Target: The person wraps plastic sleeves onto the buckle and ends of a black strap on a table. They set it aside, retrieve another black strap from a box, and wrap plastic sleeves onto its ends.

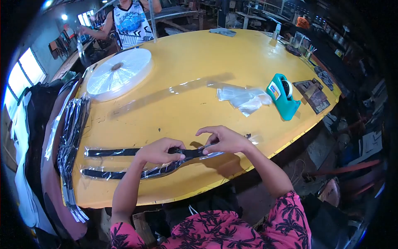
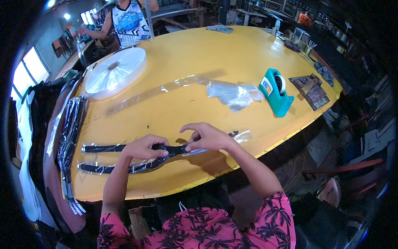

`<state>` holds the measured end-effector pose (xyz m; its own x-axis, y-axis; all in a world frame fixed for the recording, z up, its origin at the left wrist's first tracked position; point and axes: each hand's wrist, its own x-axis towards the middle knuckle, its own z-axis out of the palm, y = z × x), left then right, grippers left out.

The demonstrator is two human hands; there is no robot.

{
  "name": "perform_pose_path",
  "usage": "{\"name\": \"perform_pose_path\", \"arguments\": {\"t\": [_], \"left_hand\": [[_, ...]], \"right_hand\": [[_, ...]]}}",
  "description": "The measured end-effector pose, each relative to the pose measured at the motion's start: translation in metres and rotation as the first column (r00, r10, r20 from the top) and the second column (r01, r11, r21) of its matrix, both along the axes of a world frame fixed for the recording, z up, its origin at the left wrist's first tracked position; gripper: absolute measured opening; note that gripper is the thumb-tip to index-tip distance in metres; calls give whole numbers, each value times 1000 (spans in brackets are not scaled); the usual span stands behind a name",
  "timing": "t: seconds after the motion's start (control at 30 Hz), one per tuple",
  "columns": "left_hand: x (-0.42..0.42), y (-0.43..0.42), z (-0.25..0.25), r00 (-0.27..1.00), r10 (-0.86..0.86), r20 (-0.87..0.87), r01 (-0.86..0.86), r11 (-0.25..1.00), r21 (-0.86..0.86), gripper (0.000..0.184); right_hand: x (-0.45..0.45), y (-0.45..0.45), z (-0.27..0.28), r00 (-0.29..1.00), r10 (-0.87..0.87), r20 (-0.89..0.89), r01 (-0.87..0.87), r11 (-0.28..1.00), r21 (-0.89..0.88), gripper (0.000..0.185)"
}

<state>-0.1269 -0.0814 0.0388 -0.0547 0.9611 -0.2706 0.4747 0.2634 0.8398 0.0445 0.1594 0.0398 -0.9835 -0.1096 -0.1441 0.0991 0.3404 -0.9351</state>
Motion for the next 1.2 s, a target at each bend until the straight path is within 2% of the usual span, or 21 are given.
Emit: {"name": "perform_pose_path", "arguments": {"t": [0.07, 0.2, 0.27, 0.3, 0.37, 0.4, 0.47, 0.5, 0.6, 0.7, 0.97, 1.07, 1.2], "left_hand": [[0, -2, 0, 999, 37, 3, -37, 999, -6, 30], [3, -7, 0, 996, 86, -5, -86, 996, -17, 34], [-2, -8, -3, 995, 13, -96, 2, 989, 145, 34], [-5, -9, -3, 996, 22, -87, -8, 989, 149, 34], [-11, -11, -3, 999, -4, 43, -4, 986, 165, 34], [-13, -14, -4, 999, 3, 51, -12, 986, 168, 34], [-15, -17, -4, 998, 54, -36, -42, 957, 287, 36], [-15, -18, 4, 999, 42, 0, -41, 978, 206, 40], [-11, -18, 4, 996, 88, 13, -88, 973, 213, 43], [-9, -17, 8, 993, 106, 53, -113, 982, 150, 50], [-7, -17, 7, 990, 106, 94, -121, 978, 169, 54], [-6, -16, 7, 991, 118, 70, -129, 976, 173, 53], [-6, -17, 8, 988, 150, 31, -153, 969, 193, 51]], "right_hand": [[-8, -7, 0, 997, 33, 74, -29, 998, -58, 61], [-17, -19, 0, 996, 40, 84, -35, 997, -63, 59], [-19, -22, -1, 995, 28, 94, -17, 993, -117, 58], [-20, -23, 0, 994, 36, 104, -24, 993, -113, 58], [-20, -26, 5, 991, 24, 130, -14, 997, -77, 57], [-20, -27, 8, 990, 30, 139, -20, 997, -74, 57], [-20, -27, 13, 986, 25, 163, -21, 999, -26, 58], [-20, -27, 11, 985, 30, 169, -26, 999, -23, 58], [-21, -27, 7, 988, 101, 120, -101, 995, -4, 57], [-23, -32, 11, 993, 25, 113, -17, 997, -74, 58], [-24, -35, 14, 983, 114, 141, -113, 993, -17, 61], [-29, -34, 10, 984, 116, 135, -100, 988, -119, 64], [-32, -35, 6, 992, 68, 110, -57, 993, -104, 65]]}}
